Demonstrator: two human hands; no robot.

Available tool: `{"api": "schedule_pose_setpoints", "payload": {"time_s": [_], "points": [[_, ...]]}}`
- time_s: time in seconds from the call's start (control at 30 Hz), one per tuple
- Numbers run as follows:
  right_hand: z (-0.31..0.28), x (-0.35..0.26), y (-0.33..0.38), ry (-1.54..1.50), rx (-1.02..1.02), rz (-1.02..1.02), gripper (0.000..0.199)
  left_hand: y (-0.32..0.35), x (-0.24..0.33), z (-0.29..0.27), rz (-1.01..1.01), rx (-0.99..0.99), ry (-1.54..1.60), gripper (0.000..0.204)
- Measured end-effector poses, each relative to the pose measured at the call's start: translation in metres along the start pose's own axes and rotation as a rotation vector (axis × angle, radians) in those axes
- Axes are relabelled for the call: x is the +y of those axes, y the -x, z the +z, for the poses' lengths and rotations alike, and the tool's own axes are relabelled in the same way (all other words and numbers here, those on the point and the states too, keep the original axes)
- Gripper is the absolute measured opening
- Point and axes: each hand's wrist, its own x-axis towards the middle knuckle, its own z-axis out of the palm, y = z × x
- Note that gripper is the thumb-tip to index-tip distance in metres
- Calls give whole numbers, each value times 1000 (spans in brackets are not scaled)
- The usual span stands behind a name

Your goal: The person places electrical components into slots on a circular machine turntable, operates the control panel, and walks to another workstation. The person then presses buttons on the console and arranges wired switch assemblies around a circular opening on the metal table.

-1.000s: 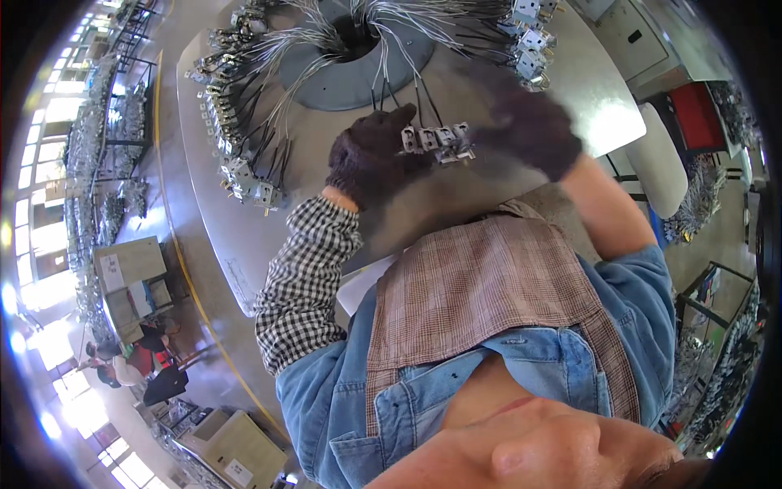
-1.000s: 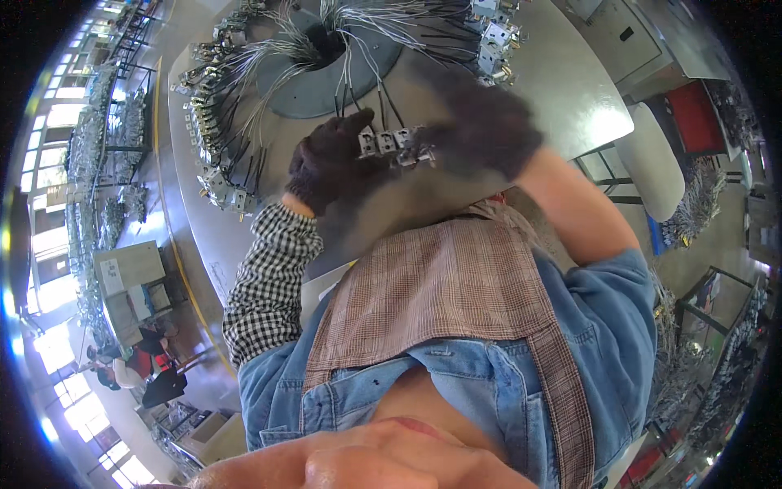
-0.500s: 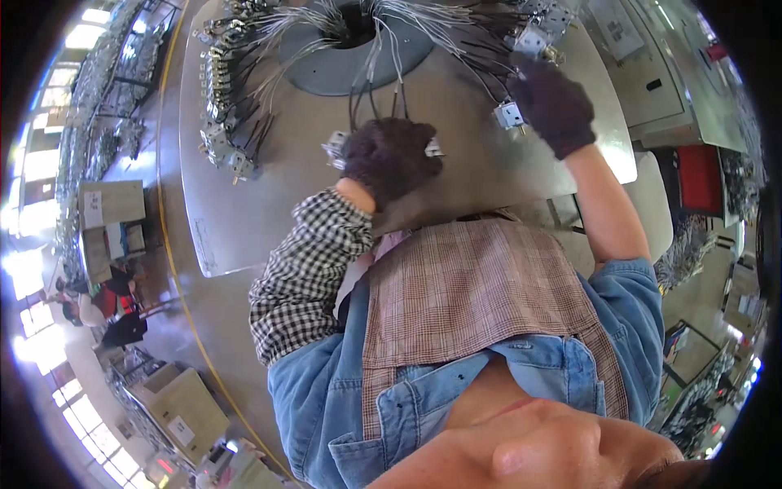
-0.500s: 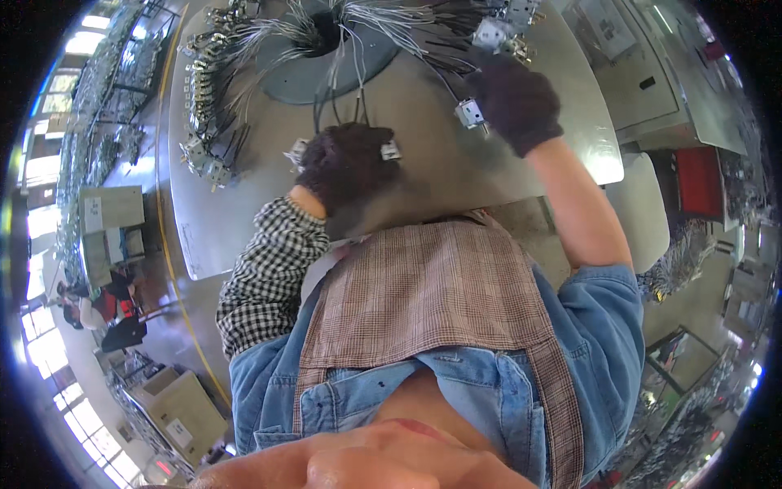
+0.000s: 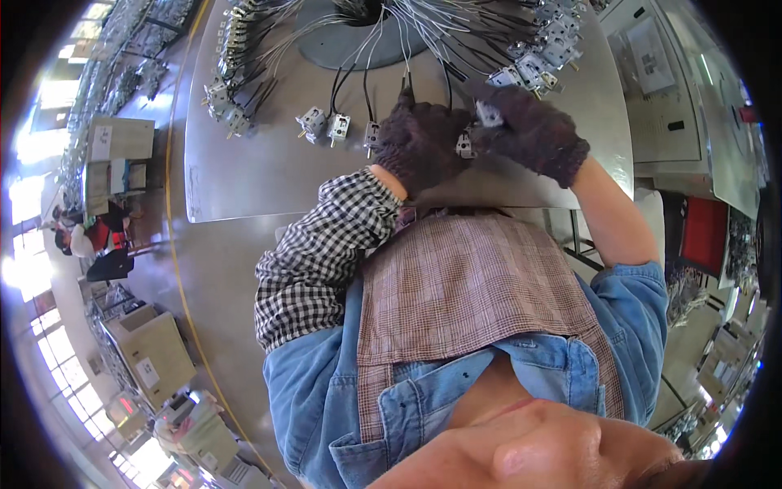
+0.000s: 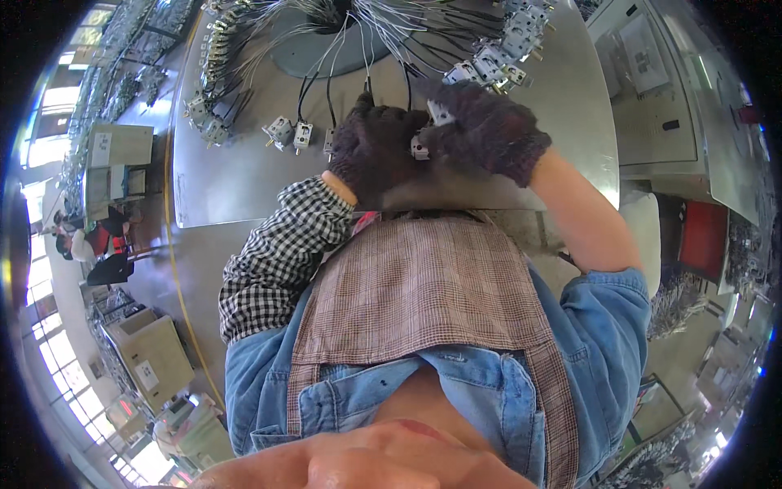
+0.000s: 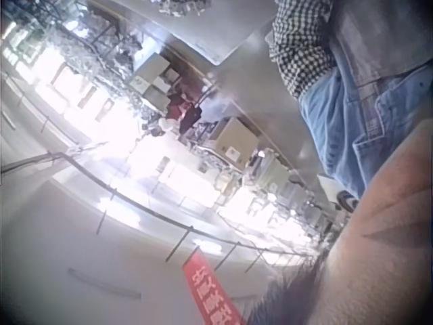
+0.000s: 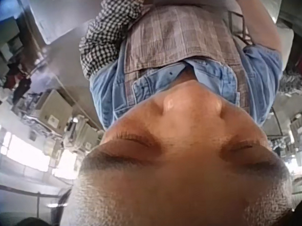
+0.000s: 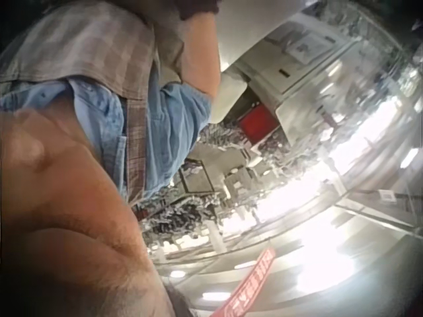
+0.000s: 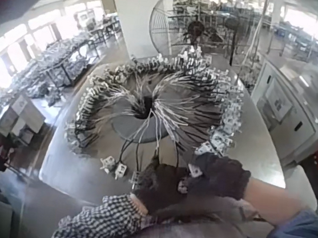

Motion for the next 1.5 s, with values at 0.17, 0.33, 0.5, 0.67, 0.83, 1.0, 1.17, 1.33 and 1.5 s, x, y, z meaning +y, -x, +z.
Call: {"api": "schedule_pose_setpoints", "payload": {"time_s": [0.17,0.33,0.5,0.67,0.83,1.0,1.17,1.33,1.5], "points": [[-27,18,10,-648,358,244,73,12,-19,9,75,165,171,53],[32,18,-1,-349,357,249,65,6,-13,10,27,124,170,55],[-11,58,-21,-357,414,382,42,24,-41,8,40,116,14,55],[-14,93,-17,347,662,85,44,37,-51,-13,35,-37,-58,58],[32,-23,4,-109,65,-31,64,43,-46,-5,51,110,-173,65],[67,-2,-17,138,104,-216,61,44,-25,-8,-17,-40,-89,73],[68,12,-27,376,-129,-364,34,48,-27,15,78,238,-108,75],[73,16,-21,565,107,-538,28,55,-26,35,72,494,17,71],[99,29,-16,579,217,-464,31,41,-30,57,-48,134,551,66]]}}
